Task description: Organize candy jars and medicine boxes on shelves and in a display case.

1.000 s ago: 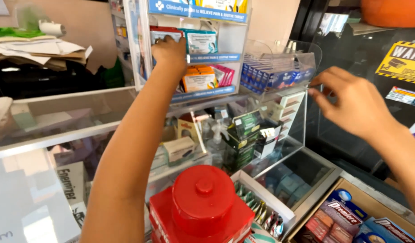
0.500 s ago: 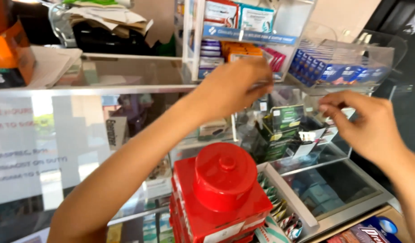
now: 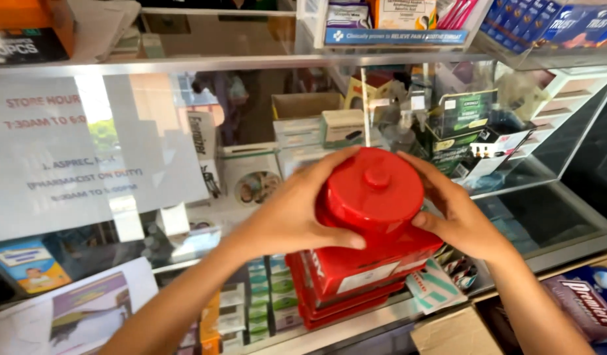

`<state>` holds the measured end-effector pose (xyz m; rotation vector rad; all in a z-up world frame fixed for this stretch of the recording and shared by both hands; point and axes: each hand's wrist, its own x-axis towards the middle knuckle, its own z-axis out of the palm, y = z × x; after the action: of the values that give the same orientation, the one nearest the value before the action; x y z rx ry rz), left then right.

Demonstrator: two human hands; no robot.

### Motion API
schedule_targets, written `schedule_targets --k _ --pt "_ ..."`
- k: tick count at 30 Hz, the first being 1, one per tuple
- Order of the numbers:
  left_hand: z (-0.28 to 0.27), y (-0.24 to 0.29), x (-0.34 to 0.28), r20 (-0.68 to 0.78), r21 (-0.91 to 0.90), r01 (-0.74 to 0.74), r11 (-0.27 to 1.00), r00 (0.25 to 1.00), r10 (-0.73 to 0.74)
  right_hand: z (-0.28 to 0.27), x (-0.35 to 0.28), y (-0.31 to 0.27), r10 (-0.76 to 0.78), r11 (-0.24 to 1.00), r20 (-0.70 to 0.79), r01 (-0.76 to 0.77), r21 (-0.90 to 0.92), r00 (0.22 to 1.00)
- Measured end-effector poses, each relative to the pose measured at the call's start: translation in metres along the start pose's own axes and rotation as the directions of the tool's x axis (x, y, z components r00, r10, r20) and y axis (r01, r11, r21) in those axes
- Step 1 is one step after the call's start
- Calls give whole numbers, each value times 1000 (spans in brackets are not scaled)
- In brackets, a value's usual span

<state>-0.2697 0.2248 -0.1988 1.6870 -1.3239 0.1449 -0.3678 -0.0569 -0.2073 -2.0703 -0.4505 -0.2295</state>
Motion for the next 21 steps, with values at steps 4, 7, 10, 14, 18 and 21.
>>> schedule_targets --k 4,7,10,14,18,21 --pt "7 3 -1 -52 78 -24 997 998 28 15 -19 45 16 996 -134 -4 88 991" --pt "11 11 -3 -89 34 62 997 994 -59 30 -35 54 67 983 -255 -20 183 965" --pt "12 19 -9 -133 -22 141 990 981 -142 61 -46 43 117 991 -527 -64 119 841" --pt "20 23 -18 -218 10 147 989 966 -142 102 -58 29 -350 931 -628 186 -313 695" --pt "32 26 -16 -296 94 99 991 953 -67 107 -61 22 -260 966 -643 202 -163 720" --pt "42 28 -20 -362 150 125 981 930 -63 104 -64 27 -162 986 -657 140 -88 736"
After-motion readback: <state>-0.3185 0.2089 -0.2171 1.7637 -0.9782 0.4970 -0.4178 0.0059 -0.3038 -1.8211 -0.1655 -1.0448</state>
